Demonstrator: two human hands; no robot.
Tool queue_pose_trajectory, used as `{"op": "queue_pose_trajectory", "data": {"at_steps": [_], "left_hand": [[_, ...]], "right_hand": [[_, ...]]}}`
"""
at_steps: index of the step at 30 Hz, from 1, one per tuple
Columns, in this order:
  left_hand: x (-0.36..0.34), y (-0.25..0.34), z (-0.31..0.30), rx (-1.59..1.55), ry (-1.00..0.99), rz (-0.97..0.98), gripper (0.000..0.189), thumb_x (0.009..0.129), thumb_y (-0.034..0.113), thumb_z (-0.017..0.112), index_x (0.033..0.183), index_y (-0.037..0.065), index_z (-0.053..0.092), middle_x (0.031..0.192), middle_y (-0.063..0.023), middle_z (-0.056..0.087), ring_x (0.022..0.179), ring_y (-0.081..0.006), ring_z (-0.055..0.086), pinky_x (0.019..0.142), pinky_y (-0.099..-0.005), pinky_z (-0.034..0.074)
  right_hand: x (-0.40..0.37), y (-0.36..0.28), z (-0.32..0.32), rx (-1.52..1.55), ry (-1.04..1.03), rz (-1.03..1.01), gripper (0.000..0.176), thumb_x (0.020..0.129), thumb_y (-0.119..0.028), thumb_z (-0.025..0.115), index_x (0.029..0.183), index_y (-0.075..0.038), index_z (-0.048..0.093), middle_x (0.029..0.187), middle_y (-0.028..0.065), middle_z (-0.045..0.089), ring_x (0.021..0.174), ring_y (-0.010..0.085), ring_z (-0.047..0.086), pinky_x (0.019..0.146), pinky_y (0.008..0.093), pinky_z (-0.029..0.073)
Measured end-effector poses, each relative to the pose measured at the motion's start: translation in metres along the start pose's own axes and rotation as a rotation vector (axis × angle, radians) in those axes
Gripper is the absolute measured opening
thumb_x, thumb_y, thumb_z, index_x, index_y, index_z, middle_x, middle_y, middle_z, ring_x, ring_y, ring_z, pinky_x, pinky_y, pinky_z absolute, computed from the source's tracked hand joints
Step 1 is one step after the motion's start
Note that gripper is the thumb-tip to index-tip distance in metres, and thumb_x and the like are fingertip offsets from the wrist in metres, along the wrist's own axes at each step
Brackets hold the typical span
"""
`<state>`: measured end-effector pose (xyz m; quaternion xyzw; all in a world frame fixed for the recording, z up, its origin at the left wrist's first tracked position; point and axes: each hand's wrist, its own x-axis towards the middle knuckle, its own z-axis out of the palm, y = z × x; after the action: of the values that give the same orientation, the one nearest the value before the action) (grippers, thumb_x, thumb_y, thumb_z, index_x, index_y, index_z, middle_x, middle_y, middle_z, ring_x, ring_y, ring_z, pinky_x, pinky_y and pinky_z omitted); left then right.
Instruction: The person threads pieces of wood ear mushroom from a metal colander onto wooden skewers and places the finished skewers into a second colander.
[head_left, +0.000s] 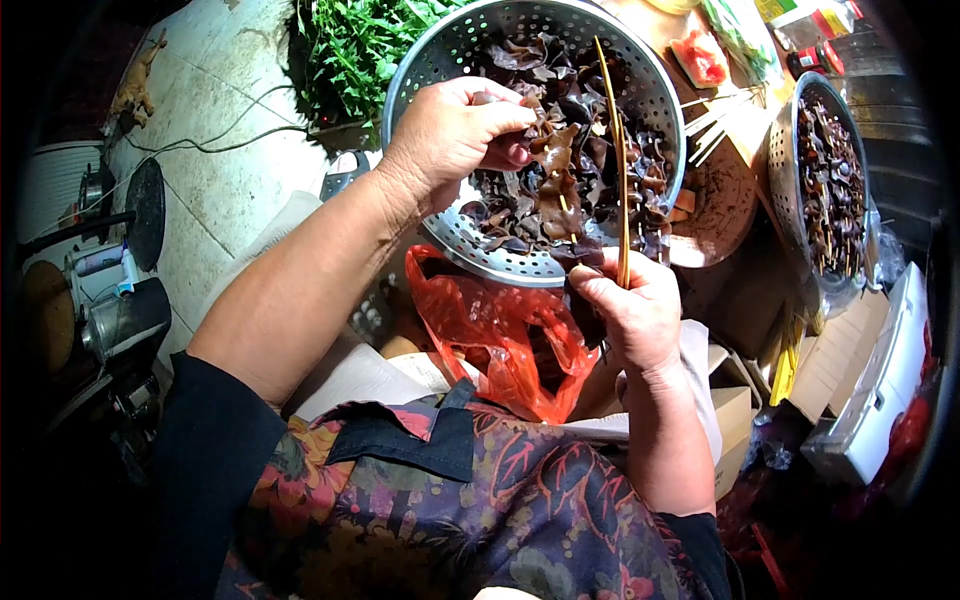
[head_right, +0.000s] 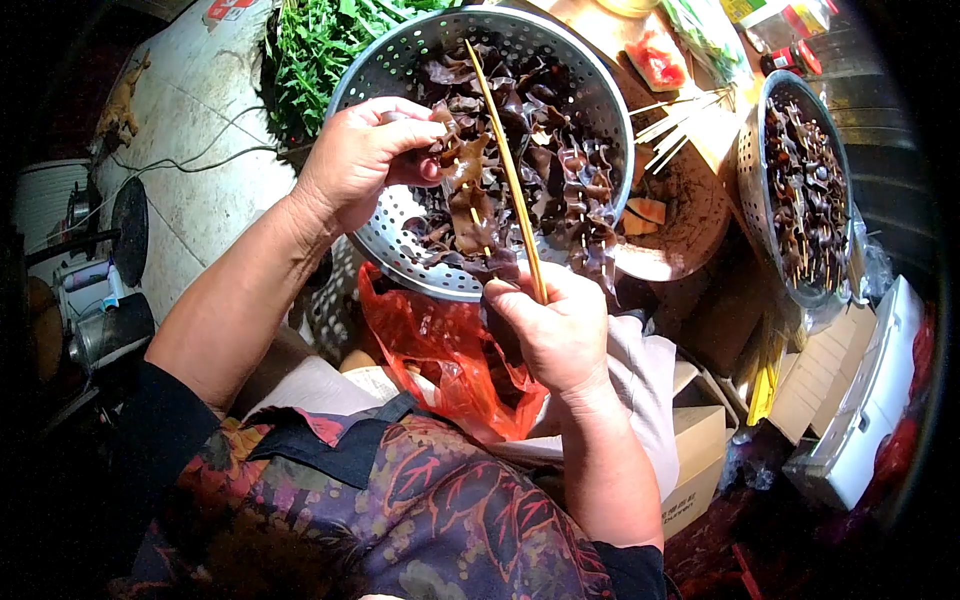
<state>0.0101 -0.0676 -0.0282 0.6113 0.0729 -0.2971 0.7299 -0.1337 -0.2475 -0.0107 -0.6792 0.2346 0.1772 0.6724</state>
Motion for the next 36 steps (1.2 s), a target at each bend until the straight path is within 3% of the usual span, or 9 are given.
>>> {"op": "queue_pose_trajectory", "data": {"at_steps": [2, 15, 17, 20, 25, 28, 30, 36], "left_hand": [[-0.001, 0.0, 0.0, 0.039, -0.034, -0.041, 0.014, 0.082, 0.007, 0.061, 0.093, -0.001, 0.057, 0.076, -0.0072, 0.061, 0.063, -0.0131, 0.06, 0.06, -0.0284, 0.054], [0.004, 0.0, -0.002, -0.029, -0.044, -0.125, 0.018, 0.082, 0.013, 0.057, 0.095, 0.001, 0.057, 0.074, -0.0056, 0.061, 0.065, -0.0153, 0.061, 0.063, -0.0308, 0.053], [0.007, -0.001, -0.006, -0.069, -0.04, -0.144, 0.019, 0.083, 0.014, 0.054, 0.097, 0.001, 0.056, 0.075, -0.006, 0.061, 0.066, -0.0161, 0.061, 0.064, -0.0311, 0.052], [0.012, -0.004, -0.009, -0.143, 0.053, -0.155, 0.028, 0.078, 0.003, 0.044, 0.104, -0.004, 0.052, 0.091, -0.0157, 0.06, 0.076, -0.0238, 0.062, 0.069, -0.035, 0.054], [0.014, -0.003, -0.012, -0.201, -0.026, -0.189, 0.029, 0.079, 0.002, 0.041, 0.105, -0.006, 0.051, 0.1, -0.0203, 0.059, 0.088, -0.0296, 0.062, 0.075, -0.0376, 0.054], [0.016, -0.004, -0.012, -0.17, 0.032, -0.218, 0.026, 0.083, 0.005, 0.042, 0.105, -0.005, 0.053, 0.097, -0.0166, 0.061, 0.086, -0.0258, 0.063, 0.075, -0.0357, 0.054], [0.02, -0.009, -0.016, -0.112, -0.019, -0.138, 0.023, 0.087, 0.009, 0.048, 0.106, -0.002, 0.056, 0.093, -0.0109, 0.063, 0.085, -0.0202, 0.063, 0.073, -0.033, 0.054], [0.019, -0.008, -0.015, 0.02, 0.024, -0.067, 0.019, 0.088, 0.012, 0.056, 0.104, 0.003, 0.06, 0.086, -0.005, 0.065, 0.072, -0.0113, 0.061, 0.066, -0.0249, 0.052]], "right_hand": [[0.002, 0.005, 0.0, -0.011, -0.006, -0.068, 0.012, 0.075, -0.007, 0.065, 0.082, 0.003, 0.065, 0.069, -0.0009, 0.059, 0.062, 0.005, 0.052, 0.058, 0.0203, 0.044], [0.006, 0.005, -0.001, 0.017, 0.008, -0.012, 0.016, 0.076, -0.011, 0.069, 0.085, 0.001, 0.064, 0.073, -0.0013, 0.06, 0.063, 0.0056, 0.051, 0.058, 0.0197, 0.042], [0.006, 0.004, 0.002, 0.245, 0.006, 0.053, 0.015, 0.077, -0.012, 0.069, 0.084, 0.0, 0.063, 0.071, -0.0021, 0.058, 0.061, 0.0045, 0.049, 0.055, 0.0189, 0.04], [0.008, 0.008, 0.001, 0.286, 0.022, 0.073, 0.014, 0.078, -0.012, 0.069, 0.082, -0.002, 0.061, 0.069, -0.0032, 0.056, 0.059, 0.0032, 0.047, 0.052, 0.0179, 0.038], [0.006, 0.004, 0.0, 0.266, 0.028, 0.077, 0.014, 0.077, -0.012, 0.07, 0.082, -0.002, 0.061, 0.069, -0.0037, 0.055, 0.058, 0.0028, 0.046, 0.052, 0.0176, 0.037], [0.005, 0.003, 0.003, 0.28, 0.037, 0.078, 0.015, 0.077, -0.012, 0.07, 0.082, -0.002, 0.061, 0.07, -0.0033, 0.056, 0.06, 0.0031, 0.047, 0.053, 0.0178, 0.039], [0.004, 0.003, 0.002, 0.294, 0.051, 0.075, 0.015, 0.077, -0.012, 0.07, 0.082, -0.002, 0.061, 0.07, -0.0031, 0.056, 0.06, 0.0034, 0.048, 0.054, 0.0179, 0.039], [0.002, 0.002, -0.001, 0.149, -0.058, 0.059, 0.016, 0.078, -0.015, 0.071, 0.079, -0.001, 0.062, 0.065, -0.0017, 0.057, 0.058, 0.0041, 0.05, 0.052, 0.0195, 0.041]]}}
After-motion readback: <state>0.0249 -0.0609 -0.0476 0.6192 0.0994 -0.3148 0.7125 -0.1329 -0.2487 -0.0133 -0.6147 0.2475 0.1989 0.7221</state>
